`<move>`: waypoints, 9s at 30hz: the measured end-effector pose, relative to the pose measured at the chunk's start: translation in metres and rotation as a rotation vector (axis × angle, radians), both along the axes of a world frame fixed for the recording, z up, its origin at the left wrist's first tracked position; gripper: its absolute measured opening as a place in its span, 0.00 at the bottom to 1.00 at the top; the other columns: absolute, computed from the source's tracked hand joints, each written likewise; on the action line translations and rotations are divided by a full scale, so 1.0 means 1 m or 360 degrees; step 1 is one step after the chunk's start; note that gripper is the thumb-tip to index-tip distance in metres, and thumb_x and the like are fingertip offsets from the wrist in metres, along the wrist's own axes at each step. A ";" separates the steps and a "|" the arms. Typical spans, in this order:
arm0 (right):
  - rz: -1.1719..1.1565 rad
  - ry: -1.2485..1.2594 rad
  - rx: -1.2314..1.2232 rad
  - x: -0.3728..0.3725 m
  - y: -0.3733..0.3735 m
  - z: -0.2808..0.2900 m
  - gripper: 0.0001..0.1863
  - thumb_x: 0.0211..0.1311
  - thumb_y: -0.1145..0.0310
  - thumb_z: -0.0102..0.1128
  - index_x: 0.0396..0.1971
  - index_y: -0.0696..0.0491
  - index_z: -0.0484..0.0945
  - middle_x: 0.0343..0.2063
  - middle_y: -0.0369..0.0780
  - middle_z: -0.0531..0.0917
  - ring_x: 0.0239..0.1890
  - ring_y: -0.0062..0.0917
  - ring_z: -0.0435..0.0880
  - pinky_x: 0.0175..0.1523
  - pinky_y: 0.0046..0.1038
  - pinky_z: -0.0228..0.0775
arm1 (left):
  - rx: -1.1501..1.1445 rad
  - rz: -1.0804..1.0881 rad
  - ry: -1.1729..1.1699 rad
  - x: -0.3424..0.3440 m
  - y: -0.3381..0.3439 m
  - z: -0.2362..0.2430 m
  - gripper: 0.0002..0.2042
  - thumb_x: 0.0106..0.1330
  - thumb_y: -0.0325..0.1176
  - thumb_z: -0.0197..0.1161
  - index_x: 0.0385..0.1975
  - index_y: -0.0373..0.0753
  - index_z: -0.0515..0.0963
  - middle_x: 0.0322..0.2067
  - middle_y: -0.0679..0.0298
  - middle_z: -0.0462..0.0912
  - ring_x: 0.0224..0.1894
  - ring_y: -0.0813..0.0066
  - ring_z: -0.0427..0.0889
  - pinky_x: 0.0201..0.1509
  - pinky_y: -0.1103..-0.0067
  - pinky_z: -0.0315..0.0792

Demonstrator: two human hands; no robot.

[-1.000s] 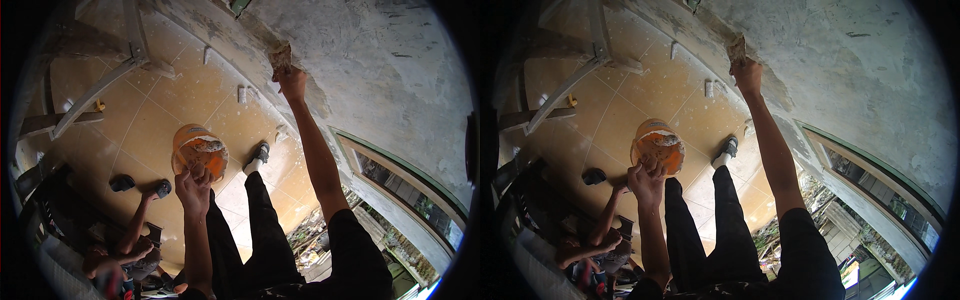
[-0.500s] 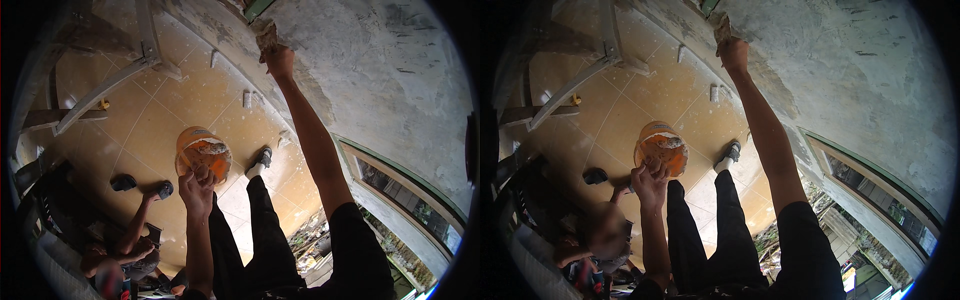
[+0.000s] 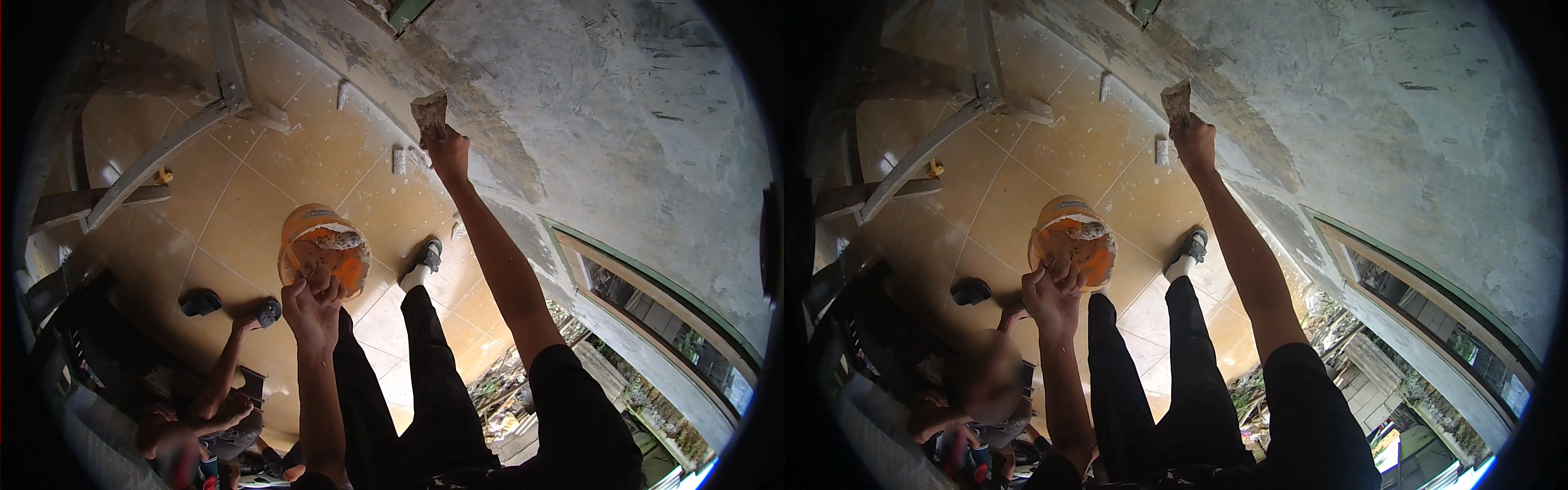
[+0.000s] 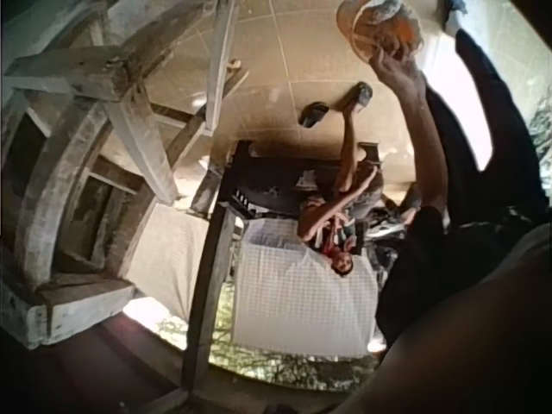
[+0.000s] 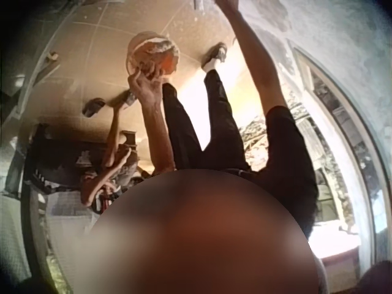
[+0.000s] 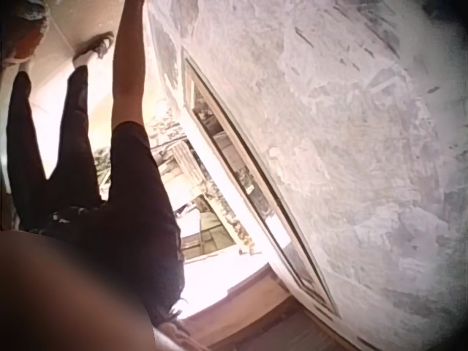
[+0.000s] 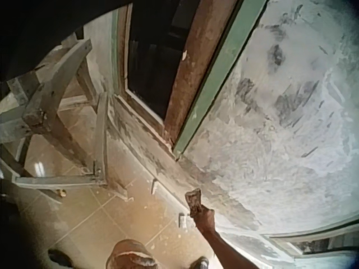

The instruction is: The person applies compound to a wall with a putty knife, smoothing it out.

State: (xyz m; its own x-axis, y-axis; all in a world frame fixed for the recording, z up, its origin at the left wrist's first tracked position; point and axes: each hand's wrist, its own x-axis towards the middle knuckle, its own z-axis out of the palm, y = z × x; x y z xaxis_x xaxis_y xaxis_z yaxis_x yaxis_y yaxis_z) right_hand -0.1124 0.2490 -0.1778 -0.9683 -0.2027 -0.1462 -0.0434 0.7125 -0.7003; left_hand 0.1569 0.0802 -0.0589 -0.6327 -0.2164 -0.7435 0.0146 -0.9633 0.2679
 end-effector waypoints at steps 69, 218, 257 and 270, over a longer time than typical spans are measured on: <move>-0.0121 0.0249 -0.0249 -0.059 -0.122 -0.044 0.17 0.57 0.62 0.57 0.19 0.62 0.77 0.13 0.48 0.78 0.18 0.36 0.81 0.29 0.38 0.73 | -0.0007 -0.0038 -0.0113 0.002 -0.026 0.001 0.09 0.58 0.40 0.48 0.33 0.44 0.60 0.20 0.72 0.50 0.19 0.83 0.47 0.27 0.82 0.48; 0.1671 0.1949 0.0512 0.032 -0.171 0.556 0.17 0.42 0.75 0.63 0.38 0.54 0.82 0.46 0.36 0.78 0.53 0.28 0.74 0.49 0.24 0.79 | 0.0225 -0.1393 0.1200 -0.222 -0.279 0.469 0.12 0.56 0.37 0.52 0.33 0.36 0.62 0.27 0.66 0.55 0.26 0.78 0.55 0.36 0.78 0.56; 0.1284 0.1488 0.0145 0.085 -0.126 0.563 0.19 0.40 0.73 0.66 0.38 0.58 0.83 0.43 0.41 0.80 0.46 0.32 0.79 0.45 0.28 0.78 | 0.0329 -0.1296 0.1176 -0.233 -0.289 0.468 0.11 0.57 0.35 0.54 0.32 0.34 0.65 0.27 0.65 0.57 0.26 0.78 0.56 0.35 0.80 0.55; -0.0538 -0.0269 -0.1643 0.135 -0.161 0.508 0.09 0.59 0.70 0.61 0.31 0.61 0.80 0.23 0.41 0.84 0.25 0.25 0.83 0.31 0.23 0.76 | -0.0011 -0.1385 0.1283 -0.232 -0.285 0.453 0.10 0.56 0.34 0.51 0.33 0.38 0.62 0.26 0.68 0.54 0.25 0.80 0.54 0.34 0.80 0.53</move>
